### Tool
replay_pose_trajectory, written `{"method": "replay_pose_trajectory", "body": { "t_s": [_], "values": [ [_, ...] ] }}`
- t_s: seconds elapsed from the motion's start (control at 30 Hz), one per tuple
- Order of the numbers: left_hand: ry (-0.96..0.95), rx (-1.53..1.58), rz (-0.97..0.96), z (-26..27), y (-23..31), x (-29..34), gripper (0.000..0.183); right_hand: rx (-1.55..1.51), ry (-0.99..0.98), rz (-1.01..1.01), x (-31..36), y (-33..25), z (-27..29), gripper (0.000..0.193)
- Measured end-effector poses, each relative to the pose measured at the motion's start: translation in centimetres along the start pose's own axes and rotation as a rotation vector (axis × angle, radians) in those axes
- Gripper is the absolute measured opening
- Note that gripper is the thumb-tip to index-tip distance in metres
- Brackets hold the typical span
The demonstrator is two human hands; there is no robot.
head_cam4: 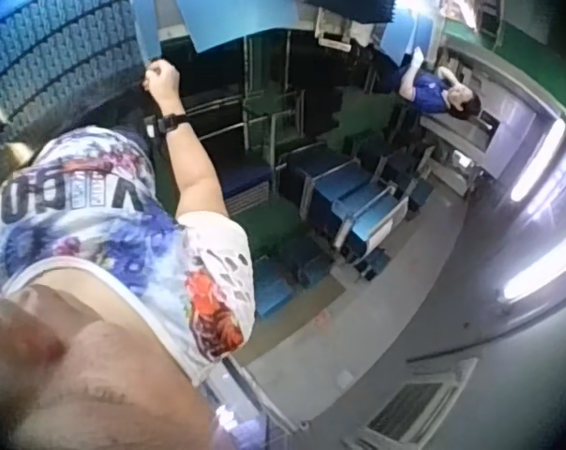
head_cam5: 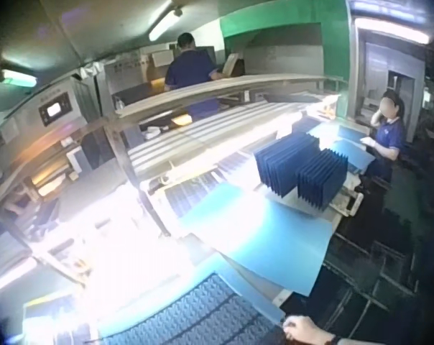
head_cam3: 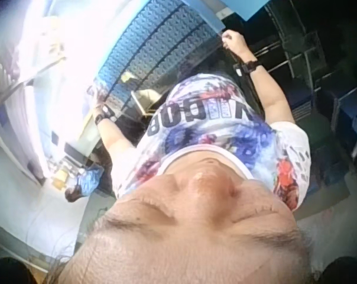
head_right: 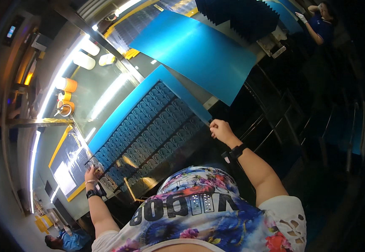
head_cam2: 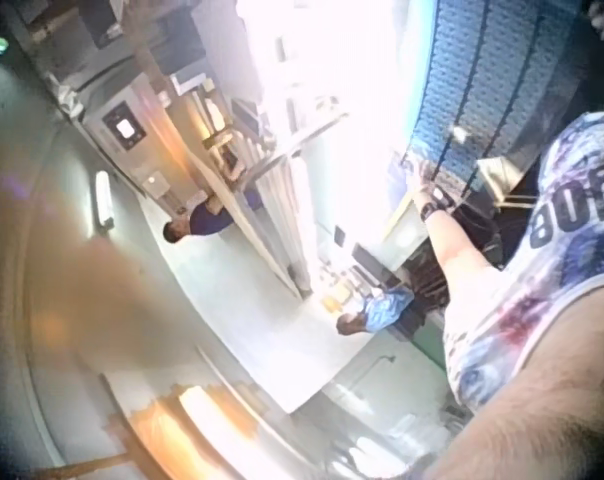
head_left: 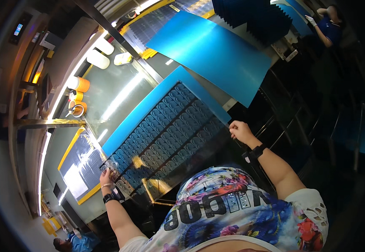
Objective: Inspecting and sorting blue and black industrial panels on a production floor.
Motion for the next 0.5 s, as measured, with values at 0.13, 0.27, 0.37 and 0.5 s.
{"method": "replay_pose_trajectory", "body": {
  "t_s": [0.13, 0.27, 0.37, 0.5],
  "values": [
    [0.095, -0.030, -0.217, -4.2, 4.3, 1.7, 0.015, 0.038, 0.151, 0.123, -2.4, -1.1, 1.5, 0.002],
    [0.067, 0.012, -0.277, -5.1, 6.3, 1.5, 0.013, 0.258, 0.195, 0.301, -3.9, -0.3, 2.3, 0.008],
    [0.058, 0.014, -0.271, -5.0, 7.1, 1.6, 0.013, 0.461, 0.207, 0.412, -4.2, -0.5, 2.0, 0.011],
    [0.085, 0.010, -0.262, -5.8, 7.6, 1.9, 0.013, 0.216, 0.180, 0.189, -4.3, -0.1, 1.7, 0.011]
  ]
}}
Point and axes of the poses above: each hand's wrist, its own x-axis away from the middle knuckle, its own z-axis out of the back of the hand, y = z × x, the point moved 4 cm from there along -x, towards the middle knuckle, and after that the axes turned 13 degrees about z, right-handed, at the moved point
